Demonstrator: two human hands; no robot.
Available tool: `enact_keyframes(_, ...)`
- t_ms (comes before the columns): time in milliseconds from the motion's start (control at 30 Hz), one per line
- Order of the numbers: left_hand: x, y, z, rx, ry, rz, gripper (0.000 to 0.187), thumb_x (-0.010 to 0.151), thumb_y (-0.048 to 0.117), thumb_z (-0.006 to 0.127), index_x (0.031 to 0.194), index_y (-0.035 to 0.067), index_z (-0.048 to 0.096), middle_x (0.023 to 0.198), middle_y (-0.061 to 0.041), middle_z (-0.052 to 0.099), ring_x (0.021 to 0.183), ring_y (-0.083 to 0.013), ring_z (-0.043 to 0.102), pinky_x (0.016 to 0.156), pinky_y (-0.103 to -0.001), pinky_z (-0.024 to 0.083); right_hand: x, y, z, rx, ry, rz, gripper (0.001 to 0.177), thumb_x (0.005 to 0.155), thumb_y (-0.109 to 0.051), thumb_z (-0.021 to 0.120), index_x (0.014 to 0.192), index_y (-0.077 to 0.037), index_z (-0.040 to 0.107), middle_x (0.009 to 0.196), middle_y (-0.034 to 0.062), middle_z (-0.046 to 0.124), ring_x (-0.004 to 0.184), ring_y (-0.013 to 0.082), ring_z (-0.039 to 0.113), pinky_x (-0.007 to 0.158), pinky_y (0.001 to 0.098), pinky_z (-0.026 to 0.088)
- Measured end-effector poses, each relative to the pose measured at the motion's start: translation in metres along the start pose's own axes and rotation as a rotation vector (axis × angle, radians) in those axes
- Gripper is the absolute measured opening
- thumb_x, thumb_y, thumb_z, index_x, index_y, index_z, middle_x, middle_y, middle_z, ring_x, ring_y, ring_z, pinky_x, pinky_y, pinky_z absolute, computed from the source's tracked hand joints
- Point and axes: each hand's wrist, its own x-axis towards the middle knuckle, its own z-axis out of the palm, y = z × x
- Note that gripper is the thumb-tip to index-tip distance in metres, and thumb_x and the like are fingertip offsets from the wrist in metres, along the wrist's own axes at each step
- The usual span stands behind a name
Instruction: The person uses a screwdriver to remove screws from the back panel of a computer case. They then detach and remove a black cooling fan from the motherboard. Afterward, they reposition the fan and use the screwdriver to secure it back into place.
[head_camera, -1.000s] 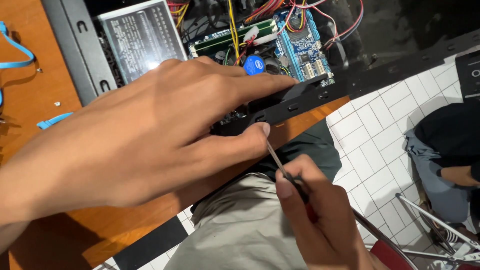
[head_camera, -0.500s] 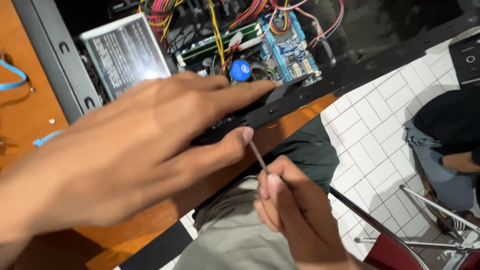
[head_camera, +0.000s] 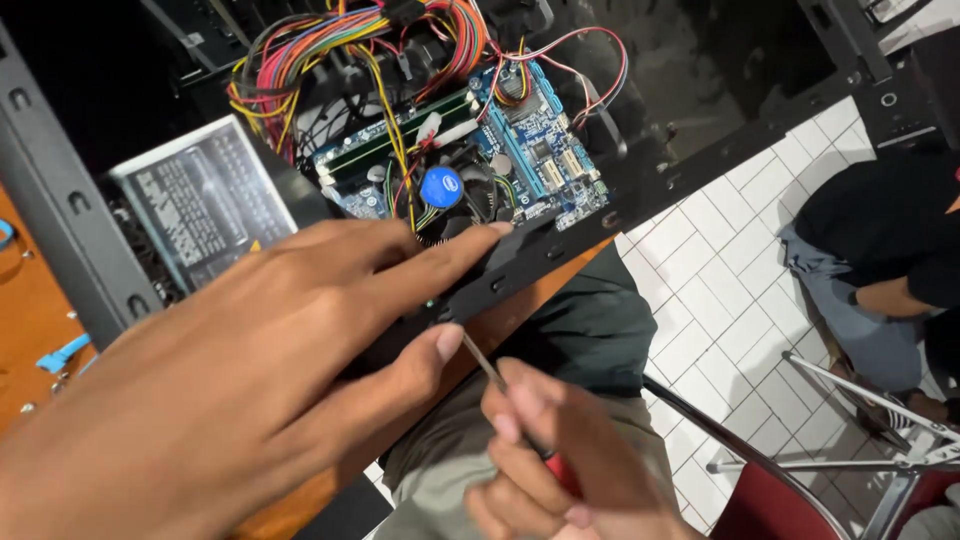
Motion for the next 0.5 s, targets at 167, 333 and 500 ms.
enact_keyframes(167,0.003,-0.003,0.001,0.007,-0.023,-0.046,0.065,0.107,0.049,0.033,0.166,0.025,0.046,0.092,-0.004,0.067,0.083,-0.0292,0.066,0.063,-0.051,0.053,0.002,-0.008,0.010,-1.815,0.799,-0.410,0.029,0.094,-0.041,0.055,0.087,-0.028,0.079,0.071,-0.0103,0.084,0.063,0.0047,0.076,0.064,0.0240,0.056)
enact_keyframes(333,0.004,-0.005,0.003,-0.041,-0.012,-0.021,0.065,0.107,0.046,0.037,0.166,0.020,0.044,0.096,-0.006,0.065,0.084,-0.0284,0.068,0.066,-0.047,0.055,0.005,0.009,0.016,-1.534,0.794,-0.444,0.034,0.100,-0.037,0.053,0.074,-0.016,0.063,0.056,-0.0013,0.063,0.043,0.0113,0.056,0.045,0.0261,0.043)
enact_keyframes(500,0.007,-0.007,0.005,-0.016,0.024,0.002,0.066,0.105,0.042,0.041,0.166,0.017,0.041,0.102,-0.008,0.062,0.086,-0.0335,0.066,0.067,-0.050,0.054,-0.001,-0.025,-0.004,-0.060,0.106,0.217,0.031,0.111,-0.036,0.047,0.090,-0.013,0.046,0.049,-0.0022,0.021,0.034,0.0081,0.018,0.035,0.0248,0.013)
